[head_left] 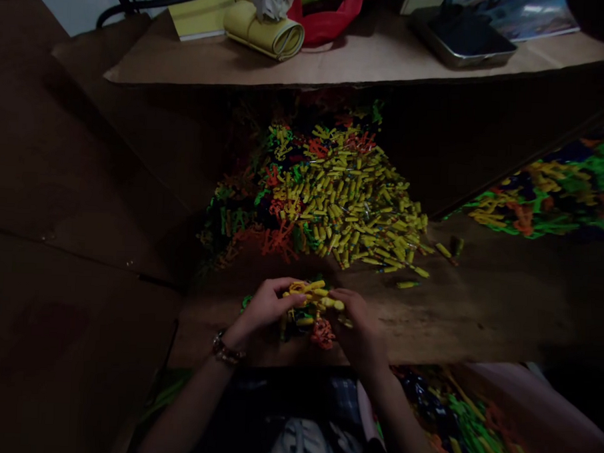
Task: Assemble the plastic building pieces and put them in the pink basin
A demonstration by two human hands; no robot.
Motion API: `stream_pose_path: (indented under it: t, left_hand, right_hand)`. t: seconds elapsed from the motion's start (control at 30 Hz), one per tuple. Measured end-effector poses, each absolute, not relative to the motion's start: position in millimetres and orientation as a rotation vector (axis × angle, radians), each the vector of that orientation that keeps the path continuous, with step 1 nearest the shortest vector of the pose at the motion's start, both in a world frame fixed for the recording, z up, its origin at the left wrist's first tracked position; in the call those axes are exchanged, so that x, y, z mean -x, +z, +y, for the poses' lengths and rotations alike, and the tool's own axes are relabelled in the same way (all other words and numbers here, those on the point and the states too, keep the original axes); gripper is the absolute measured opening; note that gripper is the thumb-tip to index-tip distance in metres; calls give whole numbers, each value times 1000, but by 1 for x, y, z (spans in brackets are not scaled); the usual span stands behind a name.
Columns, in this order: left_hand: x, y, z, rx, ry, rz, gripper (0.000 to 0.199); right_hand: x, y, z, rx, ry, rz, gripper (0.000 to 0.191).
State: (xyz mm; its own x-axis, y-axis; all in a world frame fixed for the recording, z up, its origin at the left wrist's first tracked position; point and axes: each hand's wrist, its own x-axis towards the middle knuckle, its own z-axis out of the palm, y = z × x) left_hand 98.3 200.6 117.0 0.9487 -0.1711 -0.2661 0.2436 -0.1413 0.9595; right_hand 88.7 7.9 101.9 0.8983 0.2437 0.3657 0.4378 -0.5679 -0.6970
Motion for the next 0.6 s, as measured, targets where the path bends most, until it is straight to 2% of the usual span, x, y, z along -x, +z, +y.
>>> stream_pose_path:
  t: [0.13, 0.27, 0.37, 0.43, 0.6]
  left_hand:
    - [-100, 116, 214, -1679, -525, -65, 35]
    - [-128, 103, 222, -2203, -152, -2, 35]
    - [-166, 88, 225, -2501, 163, 153, 38]
    - [-187, 79, 225, -2542, 210, 158, 42]
    - [-200, 69, 225, -2544, 268, 86, 38]
  right_hand:
    - [-98, 100, 0, 2042, -18, -253, 19]
    - [-107, 95, -10, 2093, -40, -23, 25]
    - [-110, 95, -12, 2059, -53, 113, 39]
    - [-110, 99, -9, 2007, -77, 105, 45]
    - [-103, 106, -5, 1972, 77, 71, 36]
